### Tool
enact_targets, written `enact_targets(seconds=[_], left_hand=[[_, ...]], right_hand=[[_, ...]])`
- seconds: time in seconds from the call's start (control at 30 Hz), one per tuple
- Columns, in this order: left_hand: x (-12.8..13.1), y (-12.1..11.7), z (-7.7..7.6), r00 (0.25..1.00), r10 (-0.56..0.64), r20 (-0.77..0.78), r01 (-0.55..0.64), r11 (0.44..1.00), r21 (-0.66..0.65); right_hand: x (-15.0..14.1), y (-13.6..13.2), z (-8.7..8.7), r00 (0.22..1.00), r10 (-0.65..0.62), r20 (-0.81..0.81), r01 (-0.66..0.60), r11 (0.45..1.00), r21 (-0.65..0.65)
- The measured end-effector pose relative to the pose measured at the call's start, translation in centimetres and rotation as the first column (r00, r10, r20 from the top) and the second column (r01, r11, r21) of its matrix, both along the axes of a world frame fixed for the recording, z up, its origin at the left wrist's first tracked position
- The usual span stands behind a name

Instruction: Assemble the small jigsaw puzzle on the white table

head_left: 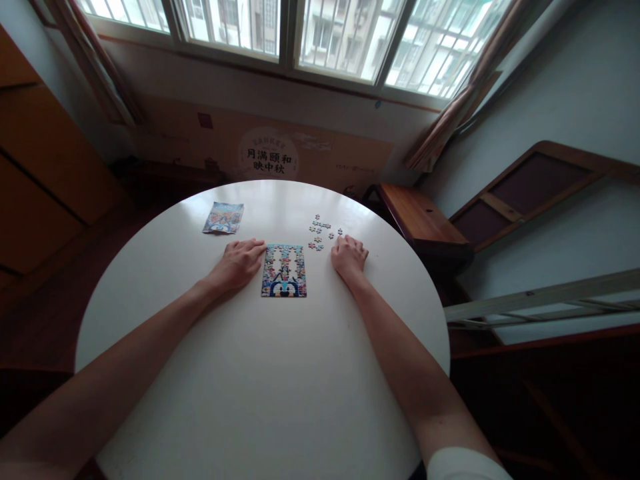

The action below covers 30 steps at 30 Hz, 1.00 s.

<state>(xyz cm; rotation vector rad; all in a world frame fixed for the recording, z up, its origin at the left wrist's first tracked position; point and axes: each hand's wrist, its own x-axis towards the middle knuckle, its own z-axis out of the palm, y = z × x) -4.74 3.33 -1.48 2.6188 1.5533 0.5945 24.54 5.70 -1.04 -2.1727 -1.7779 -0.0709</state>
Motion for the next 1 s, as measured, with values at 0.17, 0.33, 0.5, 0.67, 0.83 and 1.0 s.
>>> enact_targets(seconds=[0.17,0.33,0.5,0.67,0.83,1.0], left_hand=[[-0.06,0.14,-0.19,1.000,-0.002,-0.007,0.002,1.000,0.006],[-0.07,0.14,-0.19,1.000,-0.011,-0.024,0.011,1.000,0.017],[-0.09,0.18,-0.29,1.000,-0.014,-0.015,0.014,1.000,0.014],[-0.19,0.07,-0.33,0.999,-0.011,0.044,0.009,0.998,0.054],[-0.15,-0.21,0.31,0.988,-0.006,0.154,-0.014,0.992,0.129],[-0.14,-0.11,0.48,0.981,0.012,0.192,-0.037,0.991,0.128]], right_hand=[[-0.01,0.04,0.00,1.000,-0.006,-0.002,0.006,1.000,-0.008],[-0.05,0.00,0.09,1.000,-0.005,-0.015,0.004,1.000,-0.013],[-0.10,-0.11,0.21,0.999,-0.005,-0.035,0.005,1.000,0.000],[0.17,0.20,0.13,0.980,0.008,-0.197,0.033,0.979,0.199],[0.37,0.62,-0.15,0.914,0.165,-0.371,-0.034,0.942,0.335],[0.17,0.46,0.11,0.910,0.219,-0.353,-0.041,0.892,0.449]])
